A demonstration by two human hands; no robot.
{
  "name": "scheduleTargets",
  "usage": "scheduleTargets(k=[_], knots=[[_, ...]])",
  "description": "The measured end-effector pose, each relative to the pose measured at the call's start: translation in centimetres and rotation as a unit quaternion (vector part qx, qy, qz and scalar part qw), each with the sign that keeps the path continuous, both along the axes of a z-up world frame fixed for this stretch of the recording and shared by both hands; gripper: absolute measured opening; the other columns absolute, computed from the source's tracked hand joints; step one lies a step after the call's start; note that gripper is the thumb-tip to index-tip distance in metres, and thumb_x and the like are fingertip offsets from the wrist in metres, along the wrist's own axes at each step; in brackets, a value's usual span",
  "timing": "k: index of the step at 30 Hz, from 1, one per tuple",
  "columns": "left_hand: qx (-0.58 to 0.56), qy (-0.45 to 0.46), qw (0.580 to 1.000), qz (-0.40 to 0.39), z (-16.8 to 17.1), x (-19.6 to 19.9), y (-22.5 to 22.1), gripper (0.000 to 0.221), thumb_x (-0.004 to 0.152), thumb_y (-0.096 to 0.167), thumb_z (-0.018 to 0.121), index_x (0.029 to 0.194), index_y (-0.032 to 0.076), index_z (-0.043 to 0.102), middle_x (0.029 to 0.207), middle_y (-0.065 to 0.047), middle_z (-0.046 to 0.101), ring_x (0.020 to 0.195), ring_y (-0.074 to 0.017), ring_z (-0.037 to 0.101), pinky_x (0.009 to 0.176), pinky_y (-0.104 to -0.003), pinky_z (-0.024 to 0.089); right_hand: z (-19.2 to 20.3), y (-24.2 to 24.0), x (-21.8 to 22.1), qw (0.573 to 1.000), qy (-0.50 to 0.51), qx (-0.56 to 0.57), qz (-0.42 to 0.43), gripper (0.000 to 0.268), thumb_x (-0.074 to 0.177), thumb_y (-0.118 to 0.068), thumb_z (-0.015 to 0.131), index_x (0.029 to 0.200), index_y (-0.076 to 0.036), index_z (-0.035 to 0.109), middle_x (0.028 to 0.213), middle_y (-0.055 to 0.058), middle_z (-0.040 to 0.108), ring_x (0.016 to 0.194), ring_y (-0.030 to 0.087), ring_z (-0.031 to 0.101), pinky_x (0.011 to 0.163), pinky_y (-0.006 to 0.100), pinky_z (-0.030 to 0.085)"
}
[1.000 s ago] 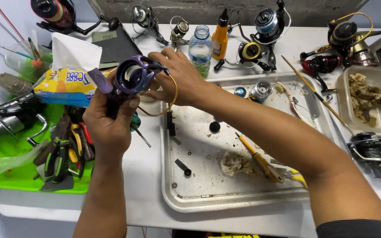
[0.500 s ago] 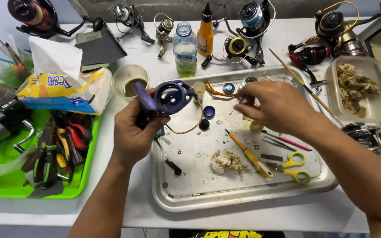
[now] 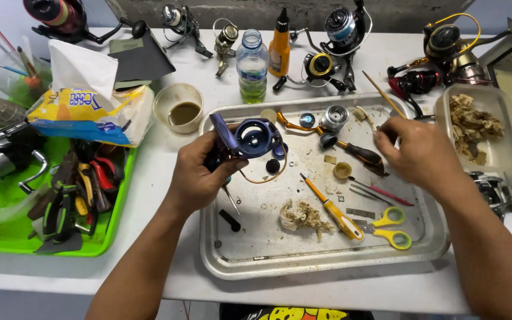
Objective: The person disassembles a fishing reel, removes a small component, and uses a brush to apply lubricant to internal parts. They handle the reel body, a small cap, and a brush while working at a cluttered workbench.
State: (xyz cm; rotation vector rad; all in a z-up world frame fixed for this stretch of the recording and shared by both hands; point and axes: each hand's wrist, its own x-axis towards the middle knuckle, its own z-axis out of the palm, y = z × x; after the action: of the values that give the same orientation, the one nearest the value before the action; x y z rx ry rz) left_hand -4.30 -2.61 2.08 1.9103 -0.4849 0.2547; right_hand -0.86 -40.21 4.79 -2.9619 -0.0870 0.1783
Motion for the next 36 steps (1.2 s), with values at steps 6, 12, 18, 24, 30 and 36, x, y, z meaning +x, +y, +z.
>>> scheduleTargets(k=[6, 12, 18, 24, 30, 36], knots=[[0.003, 0.017, 1.000, 0.018, 0.4, -0.3, 0.2, 0.054, 0.086, 0.016, 0.080, 0.135, 0.003, 0.062, 0.107, -0.006, 0.073, 0.092, -0.0125, 0.064, 0.084, -0.025, 0.054, 1.9, -1.5, -0.2, 0.995, 0.094, 0.012, -0.028, 0.033, 0.097, -0.031, 0.067, 0.125, -0.014, 0.066, 0.119, 0.012, 0.074, 0.102, 0.028, 0.070, 0.093, 0.044, 0.058], [0.006, 0.017, 0.999, 0.040, 0.3, -0.4, 0.8, 0.054, 0.086, 0.017, 0.078, 0.136, 0.003, 0.061, 0.118, -0.008, 0.073, 0.102, -0.0132, 0.066, 0.092, -0.026, 0.053, 1.4, -0.6, -0.9, 0.994, 0.096, -0.014, 0.055, 0.034, 0.094, -0.039, 0.067, 0.122, -0.020, 0.068, 0.126, 0.004, 0.068, 0.112, 0.022, 0.065, 0.103, 0.044, 0.053], [-0.001, -0.025, 0.997, 0.071, 0.0, -0.2, 2.1, 0.059, 0.086, 0.013, 0.080, 0.139, 0.000, 0.059, 0.116, -0.009, 0.072, 0.098, -0.0126, 0.065, 0.093, -0.026, 0.057, 0.1, 2.7, -1.5, 0.984, 0.102, -0.057, 0.137, 0.066, 0.086, -0.067, 0.064, 0.134, -0.021, 0.060, 0.117, 0.005, 0.064, 0.108, 0.026, 0.061, 0.087, 0.044, 0.055], [-0.011, -0.049, 0.996, 0.077, 0.9, -0.6, 2.6, 0.055, 0.089, 0.014, 0.080, 0.138, 0.000, 0.059, 0.123, -0.012, 0.070, 0.111, -0.0182, 0.065, 0.101, -0.030, 0.055, -1.1, 3.1, -1.8, 0.984, 0.075, -0.085, 0.137, 0.064, 0.087, -0.062, 0.066, 0.133, -0.018, 0.056, 0.118, 0.009, 0.063, 0.108, 0.027, 0.061, 0.086, 0.045, 0.055], [-0.013, -0.026, 0.996, 0.087, 1.2, -0.7, 2.5, 0.055, 0.087, 0.011, 0.082, 0.138, 0.003, 0.061, 0.108, -0.003, 0.068, 0.088, -0.0090, 0.058, 0.079, -0.022, 0.054, -0.4, 6.2, -5.4, 0.925, 0.106, 0.042, 0.362, 0.065, 0.089, -0.047, 0.072, 0.147, -0.023, 0.053, 0.112, 0.008, 0.066, 0.100, 0.022, 0.064, 0.083, 0.037, 0.061], [-0.044, -0.039, 0.996, 0.061, 1.6, -0.8, 3.1, 0.054, 0.091, 0.011, 0.080, 0.139, 0.002, 0.057, 0.129, -0.008, 0.063, 0.104, -0.0139, 0.060, 0.089, -0.025, 0.055, -2.7, 10.1, -6.0, 0.870, 0.113, -0.014, 0.479, 0.031, 0.098, -0.020, 0.064, 0.128, -0.015, 0.059, 0.097, 0.009, 0.065, 0.080, 0.027, 0.063, 0.053, 0.043, 0.056]])
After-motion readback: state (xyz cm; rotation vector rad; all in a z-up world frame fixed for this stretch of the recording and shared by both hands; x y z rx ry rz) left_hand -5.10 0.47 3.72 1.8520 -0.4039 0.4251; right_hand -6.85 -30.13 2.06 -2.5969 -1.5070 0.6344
